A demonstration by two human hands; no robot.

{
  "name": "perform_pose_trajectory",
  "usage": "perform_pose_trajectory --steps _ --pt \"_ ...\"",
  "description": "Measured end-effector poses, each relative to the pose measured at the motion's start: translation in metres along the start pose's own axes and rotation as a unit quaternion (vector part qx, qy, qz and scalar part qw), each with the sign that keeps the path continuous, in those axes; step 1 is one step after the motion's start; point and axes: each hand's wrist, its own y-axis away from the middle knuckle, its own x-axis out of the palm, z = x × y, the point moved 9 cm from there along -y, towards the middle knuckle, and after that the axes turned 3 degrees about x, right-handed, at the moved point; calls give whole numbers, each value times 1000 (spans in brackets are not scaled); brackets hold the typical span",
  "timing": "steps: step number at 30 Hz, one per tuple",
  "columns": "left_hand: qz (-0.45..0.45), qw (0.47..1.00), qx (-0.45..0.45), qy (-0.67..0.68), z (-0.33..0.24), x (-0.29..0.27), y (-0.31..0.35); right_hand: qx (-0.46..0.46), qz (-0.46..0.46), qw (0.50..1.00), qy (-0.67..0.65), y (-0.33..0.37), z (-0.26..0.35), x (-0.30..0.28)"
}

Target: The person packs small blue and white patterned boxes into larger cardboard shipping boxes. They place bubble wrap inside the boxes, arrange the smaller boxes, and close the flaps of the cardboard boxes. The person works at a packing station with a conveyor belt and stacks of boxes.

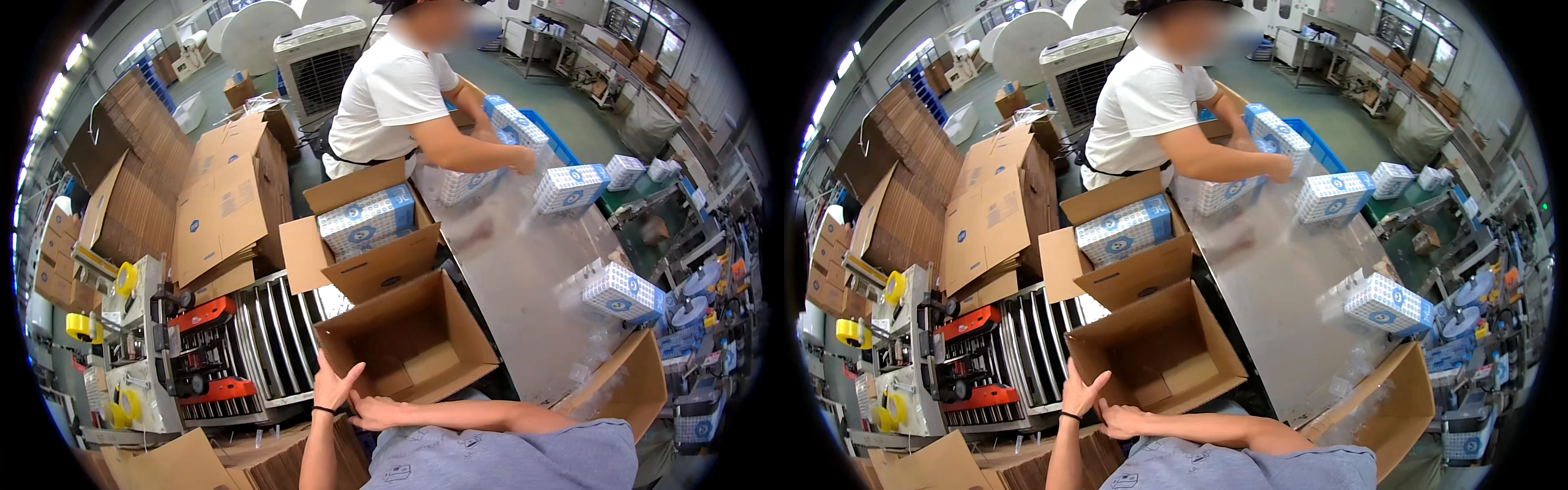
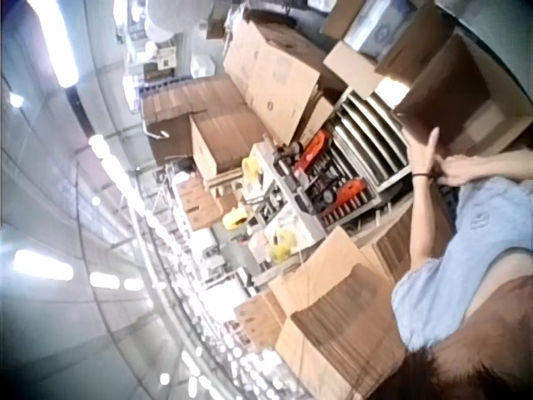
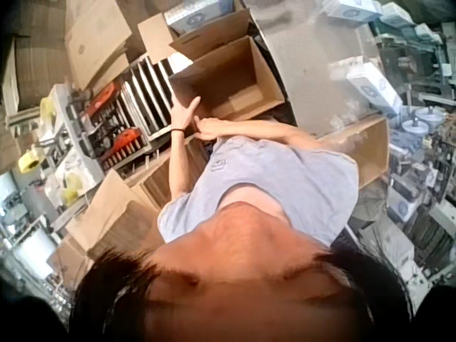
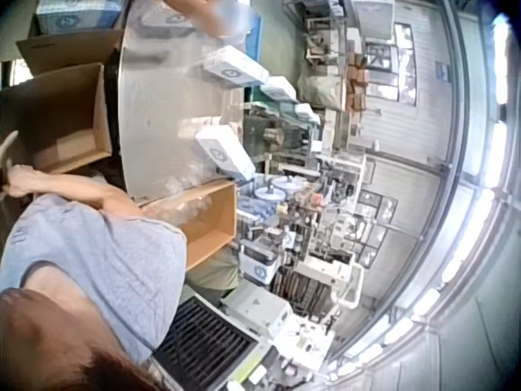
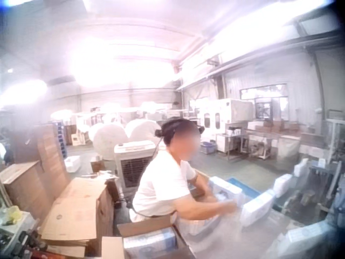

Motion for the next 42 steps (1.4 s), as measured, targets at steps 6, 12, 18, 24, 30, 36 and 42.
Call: perform_pose_trajectory --steps 6,12,18,24,30,36,42 --pt "-34 999 25 -7 78 -44 7 70 -440 853 271 146 7 -189" --pt "-20 996 -72 47 128 -62 -3 59 -463 884 -12 128 -235 -192" --pt "67 995 -68 -24 105 -6 -18 170 -498 847 83 109 -275 -178" --pt "160 981 -106 -11 22 66 -23 231 -348 907 48 151 -277 -174" --pt "-91 993 75 -14 32 -7 -16 117 -634 692 -325 336 -302 -155" --pt "-33 962 225 150 -158 9 30 50 -830 288 -475 534 -368 -14" --pt "453 816 117 339 -314 233 150 225 -803 142 -533 613 -470 154"
